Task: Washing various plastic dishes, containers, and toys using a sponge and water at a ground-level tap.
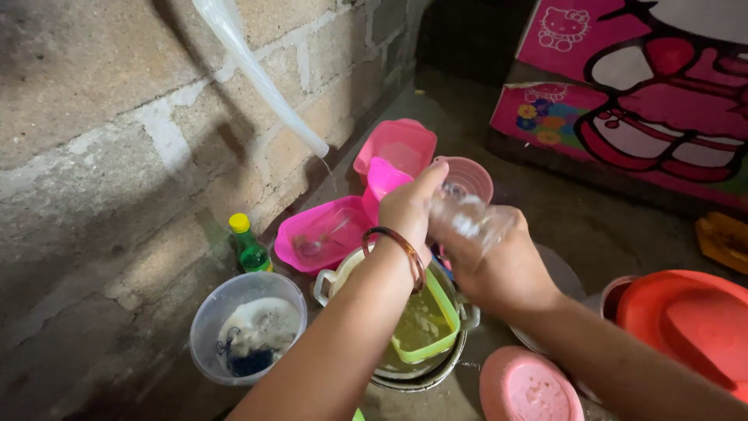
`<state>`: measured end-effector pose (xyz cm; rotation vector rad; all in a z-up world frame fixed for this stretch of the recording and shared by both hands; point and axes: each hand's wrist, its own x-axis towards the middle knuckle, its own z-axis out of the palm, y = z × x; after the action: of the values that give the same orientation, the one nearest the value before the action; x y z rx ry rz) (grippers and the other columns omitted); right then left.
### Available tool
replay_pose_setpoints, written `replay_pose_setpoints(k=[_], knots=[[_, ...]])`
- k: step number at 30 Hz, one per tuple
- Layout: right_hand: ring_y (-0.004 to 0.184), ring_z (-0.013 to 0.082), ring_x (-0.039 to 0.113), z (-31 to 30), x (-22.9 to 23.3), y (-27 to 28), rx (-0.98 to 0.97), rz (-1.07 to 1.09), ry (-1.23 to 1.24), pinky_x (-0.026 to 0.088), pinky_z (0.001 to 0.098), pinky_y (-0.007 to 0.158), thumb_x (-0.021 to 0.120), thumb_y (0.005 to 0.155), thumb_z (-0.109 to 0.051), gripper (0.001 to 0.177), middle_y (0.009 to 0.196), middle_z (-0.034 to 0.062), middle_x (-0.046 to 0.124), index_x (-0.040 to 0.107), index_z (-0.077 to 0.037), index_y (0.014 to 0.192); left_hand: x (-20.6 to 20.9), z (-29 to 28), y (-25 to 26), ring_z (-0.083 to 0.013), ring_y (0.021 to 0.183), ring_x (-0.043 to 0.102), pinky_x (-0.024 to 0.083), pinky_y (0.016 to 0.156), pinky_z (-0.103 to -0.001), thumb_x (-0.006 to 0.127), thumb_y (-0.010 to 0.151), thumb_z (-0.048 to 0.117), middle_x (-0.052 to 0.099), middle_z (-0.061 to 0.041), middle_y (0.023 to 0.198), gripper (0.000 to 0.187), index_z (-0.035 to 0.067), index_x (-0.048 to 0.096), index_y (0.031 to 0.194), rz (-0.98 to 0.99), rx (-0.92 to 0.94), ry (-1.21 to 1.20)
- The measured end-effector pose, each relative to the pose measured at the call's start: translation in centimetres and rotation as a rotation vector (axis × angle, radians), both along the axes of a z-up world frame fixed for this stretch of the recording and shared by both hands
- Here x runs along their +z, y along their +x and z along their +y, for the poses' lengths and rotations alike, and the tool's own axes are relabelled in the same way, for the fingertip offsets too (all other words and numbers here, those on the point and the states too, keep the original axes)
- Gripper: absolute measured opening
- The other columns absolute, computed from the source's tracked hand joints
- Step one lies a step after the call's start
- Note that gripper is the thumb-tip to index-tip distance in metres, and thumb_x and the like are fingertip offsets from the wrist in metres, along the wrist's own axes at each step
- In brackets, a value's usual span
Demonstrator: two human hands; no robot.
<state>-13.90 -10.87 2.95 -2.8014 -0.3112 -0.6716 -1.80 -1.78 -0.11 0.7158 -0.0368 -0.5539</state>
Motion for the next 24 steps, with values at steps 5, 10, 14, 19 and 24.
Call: replay_pose_setpoints(k=[5, 10, 14, 19, 24], knots=[[0.106, 0.0163, 0.069, -1.6, -0.5, 0.1, 0.266, 0.268, 1.104, 0.053, 0.0422, 0.098, 0.057, 0.093, -0.021, 0.041, 0.118, 0.005, 0.073, 0.065, -0.009, 0.131, 1.5, 0.8, -2.2, -0.0217, 0.076, 0.07, 0.059, 0.071, -0.039, 0.08, 0.084, 0.034, 0.071, -0.009, 0.09, 0.034, 0.008, 0.067, 0.101, -0.097, -0.052, -0.449], [0.083, 0.0344, 0.054, -1.5, -1.1, 0.7, 0.048, 0.106, 0.537, 0.039, 0.0569, 0.07, 0.071, 0.084, -0.008, 0.043, 0.102, 0.01, 0.068, 0.06, -0.017, 0.125, 0.8, -0.5, -1.9, -0.0164, 0.076, 0.067, 0.057, 0.071, -0.036, 0.082, 0.081, 0.027, 0.068, -0.003, 0.09, 0.029, 0.014, 0.067, 0.102, -0.03, -0.135, -0.122], [0.111, 0.0278, 0.064, -1.8, -1.7, 0.9, 0.083, -0.172, -0.168, 0.05, 0.0445, 0.095, 0.071, 0.072, -0.003, 0.047, 0.11, 0.0072, 0.072, 0.062, -0.018, 0.116, 0.7, -0.9, -3.3, -0.0191, 0.079, 0.068, 0.055, 0.072, -0.038, 0.085, 0.08, 0.025, 0.07, -0.006, 0.09, 0.031, 0.006, 0.069, 0.099, -0.084, 0.001, 0.054], [0.112, 0.0227, 0.068, -0.3, 1.7, 0.5, 0.236, 0.519, 1.447, 0.053, 0.0386, 0.097, 0.058, 0.064, 0.011, 0.073, 0.122, 0.0105, 0.071, 0.055, -0.001, 0.136, -0.3, -0.6, -2.8, -0.0215, 0.093, 0.073, 0.057, 0.09, -0.039, 0.077, 0.086, 0.033, 0.073, -0.01, 0.099, 0.038, 0.002, 0.066, 0.105, 0.026, -0.162, -0.485], [0.099, 0.0217, 0.069, -4.5, 6.2, 0.2, 0.016, 0.73, 1.115, 0.053, 0.0369, 0.084, 0.062, 0.07, 0.004, 0.066, 0.117, 0.0118, 0.073, 0.061, -0.006, 0.136, 0.2, 0.6, 1.7, -0.0249, 0.092, 0.072, 0.059, 0.085, -0.046, 0.076, 0.086, 0.033, 0.071, -0.009, 0.1, 0.033, 0.009, 0.065, 0.106, -0.002, -0.042, -0.465]])
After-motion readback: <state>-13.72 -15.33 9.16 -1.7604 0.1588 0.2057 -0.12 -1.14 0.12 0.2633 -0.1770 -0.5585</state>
